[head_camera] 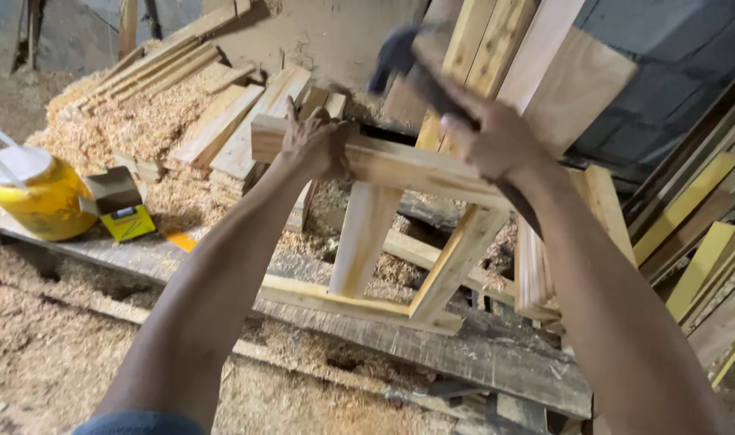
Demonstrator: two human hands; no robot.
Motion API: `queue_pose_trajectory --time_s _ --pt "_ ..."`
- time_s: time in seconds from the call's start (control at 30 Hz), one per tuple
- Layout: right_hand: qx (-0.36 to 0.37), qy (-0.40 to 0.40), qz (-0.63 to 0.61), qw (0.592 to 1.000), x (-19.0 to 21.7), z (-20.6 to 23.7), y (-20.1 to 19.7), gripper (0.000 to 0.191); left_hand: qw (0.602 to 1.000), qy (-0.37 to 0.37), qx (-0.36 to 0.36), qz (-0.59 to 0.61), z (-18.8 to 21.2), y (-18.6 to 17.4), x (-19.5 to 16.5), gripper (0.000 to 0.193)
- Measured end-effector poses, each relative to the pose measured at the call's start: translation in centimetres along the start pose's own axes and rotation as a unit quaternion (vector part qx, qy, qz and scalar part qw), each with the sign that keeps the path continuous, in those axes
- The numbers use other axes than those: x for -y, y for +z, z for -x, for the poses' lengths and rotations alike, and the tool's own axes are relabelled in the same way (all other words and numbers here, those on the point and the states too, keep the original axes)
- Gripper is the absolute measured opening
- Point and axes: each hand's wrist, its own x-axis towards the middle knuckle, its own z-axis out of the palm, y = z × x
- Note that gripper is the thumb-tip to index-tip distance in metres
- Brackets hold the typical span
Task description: The person assembles a wooden frame by positioning planks and tapping them with a hammer to secure joints. They repeatedly adjust and reposition pieces to align the structure.
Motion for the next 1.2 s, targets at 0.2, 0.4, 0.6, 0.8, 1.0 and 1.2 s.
queue_pose_trajectory --time_s 0.2,0.4,0.6,0.8,1.0,1.2 --pt "0.107 0.071 0.058 0.99 0.6 1.0 1.7 0.076 0.999 0.007 -0.033 -0.005 0.3 0.4 0.3 0.086" --pt "0.026 0.049 0.01 0.998 1.1 2.3 -0.3 0.067 0.997 0.028 -0.063 0.019 0.6 0.4 0.3 0.094" --pt "0.073 0.072 0.024 0.994 0.7 2.3 1.4 0.073 1.0 -0.004 -0.024 0.009 1.0 0.2 0.1 0.087" --pt "0.046 0.002 0.041 0.998 0.3 2.4 0.6 0.068 0.999 0.007 -0.02 -0.024 1.9 -0.3 -0.3 0.066" --pt "0.047 -0.038 0.04 0.997 -0.1 1.6 1.7 0.079 0.999 0.018 -0.042 -0.018 1.4 0.3 0.1 0.076" --pt "0.079 0.016 0.09 0.993 -0.8 1.7 2.8 0.074 1.0 -0.003 -0.028 -0.001 1.4 0.2 0.0 0.078"
